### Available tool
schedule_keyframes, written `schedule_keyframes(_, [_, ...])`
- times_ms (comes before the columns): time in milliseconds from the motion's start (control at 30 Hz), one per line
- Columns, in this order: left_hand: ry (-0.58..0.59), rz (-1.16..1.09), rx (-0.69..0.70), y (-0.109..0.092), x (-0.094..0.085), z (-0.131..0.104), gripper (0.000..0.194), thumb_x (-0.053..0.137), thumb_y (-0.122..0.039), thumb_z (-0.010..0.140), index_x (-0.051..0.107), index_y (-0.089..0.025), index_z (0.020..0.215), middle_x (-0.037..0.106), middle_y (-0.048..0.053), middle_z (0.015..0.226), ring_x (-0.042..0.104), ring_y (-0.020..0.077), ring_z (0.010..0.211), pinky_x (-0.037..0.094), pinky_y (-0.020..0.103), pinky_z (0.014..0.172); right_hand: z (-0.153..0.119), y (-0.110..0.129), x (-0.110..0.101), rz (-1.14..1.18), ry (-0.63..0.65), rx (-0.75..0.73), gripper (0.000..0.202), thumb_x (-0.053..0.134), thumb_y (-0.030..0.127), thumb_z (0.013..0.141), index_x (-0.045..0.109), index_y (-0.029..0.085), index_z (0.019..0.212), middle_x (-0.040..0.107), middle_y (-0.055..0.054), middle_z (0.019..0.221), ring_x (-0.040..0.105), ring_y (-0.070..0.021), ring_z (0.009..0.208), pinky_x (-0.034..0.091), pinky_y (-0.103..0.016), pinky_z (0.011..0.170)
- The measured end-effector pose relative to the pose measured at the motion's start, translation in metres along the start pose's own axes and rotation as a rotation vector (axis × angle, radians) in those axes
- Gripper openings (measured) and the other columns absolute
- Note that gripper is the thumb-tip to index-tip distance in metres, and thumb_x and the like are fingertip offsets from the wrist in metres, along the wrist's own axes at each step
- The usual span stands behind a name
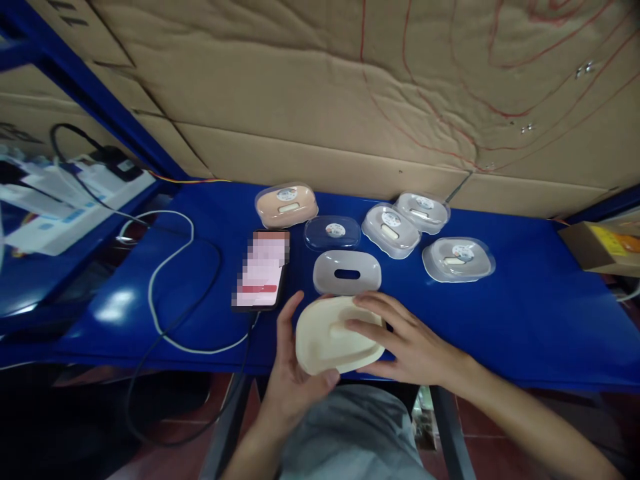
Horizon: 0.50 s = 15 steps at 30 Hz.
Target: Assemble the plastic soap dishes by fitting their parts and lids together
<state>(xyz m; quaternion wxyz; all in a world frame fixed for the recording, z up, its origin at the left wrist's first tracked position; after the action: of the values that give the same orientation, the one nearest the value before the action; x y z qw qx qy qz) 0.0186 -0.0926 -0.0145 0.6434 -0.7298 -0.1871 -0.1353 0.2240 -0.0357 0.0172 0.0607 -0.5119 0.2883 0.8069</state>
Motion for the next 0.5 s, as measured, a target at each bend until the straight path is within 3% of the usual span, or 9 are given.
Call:
schedule_keyframes(133, [-0.231, -0.317, -0.431, 0.009, 0.004, -0.011, 0.087, 0.088, -0.018, 0.078, 0.052, -0.026, 0.157, 0.081, 0.008, 0.124, 0.067, 0.0387, 0.132, 0.054, 0.047, 0.113, 0.011, -0.01, -0.013, 0.049, 0.013, -0.041, 0.07, 0.057, 0.062, 0.104, 0.048, 0.018, 0.158, 0.049, -0.019, 0.163, 0.044, -0.0321, 0.153, 0.044, -0.05, 0.123])
schedule_keyframes(200, [-0.284, -0.389, -0.544, 0.004, 0.001, -0.015, 0.073, 0.081, -0.008, 0.082, 0.06, -0.02, 0.151, 0.083, 0.008, 0.116, 0.07, 0.0366, 0.129, 0.055, 0.045, 0.114, 0.018, -0.023, -0.017, 0.064, -0.001, 0.012, 0.061, 0.047, 0.054, 0.11, 0.045, 0.019, 0.16, 0.051, -0.017, 0.162, 0.046, -0.029, 0.153, 0.044, -0.05, 0.123])
schedule_keyframes(367, [-0.375, -0.619, -0.617, -0.007, -0.012, -0.015, 0.045, 0.06, -0.003, 0.097, 0.069, -0.016, 0.14, 0.084, 0.012, 0.114, 0.081, 0.0288, 0.109, 0.059, 0.047, 0.11, 0.026, -0.05, -0.006, -0.179, -0.007, 0.096, 0.046, 0.056, 0.03, 0.109, 0.053, 0.022, 0.155, 0.064, -0.013, 0.153, 0.055, -0.0309, 0.147, 0.042, -0.059, 0.122])
schedule_keyframes(500, [-0.218, -0.794, -0.573, -0.003, -0.014, -0.005, 0.031, 0.051, -0.015, 0.107, 0.077, -0.014, 0.124, 0.083, 0.014, 0.119, 0.081, 0.0297, 0.108, 0.059, 0.055, 0.109, 0.022, -0.047, -0.008, -0.193, -0.133, 0.118, 0.037, 0.057, 0.022, 0.109, 0.062, 0.023, 0.145, 0.073, -0.01, 0.141, 0.065, -0.0284, 0.136, 0.051, -0.052, 0.11])
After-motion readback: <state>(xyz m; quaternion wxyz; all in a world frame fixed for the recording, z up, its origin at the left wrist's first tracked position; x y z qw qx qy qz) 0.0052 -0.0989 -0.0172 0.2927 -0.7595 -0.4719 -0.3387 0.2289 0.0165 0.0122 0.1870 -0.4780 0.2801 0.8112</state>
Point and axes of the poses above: each hand's wrist, its own z-axis towards the middle knuckle, its own x-axis out of the palm, y = z × x, the point moved 3 cm from there along z, towards the middle knuckle
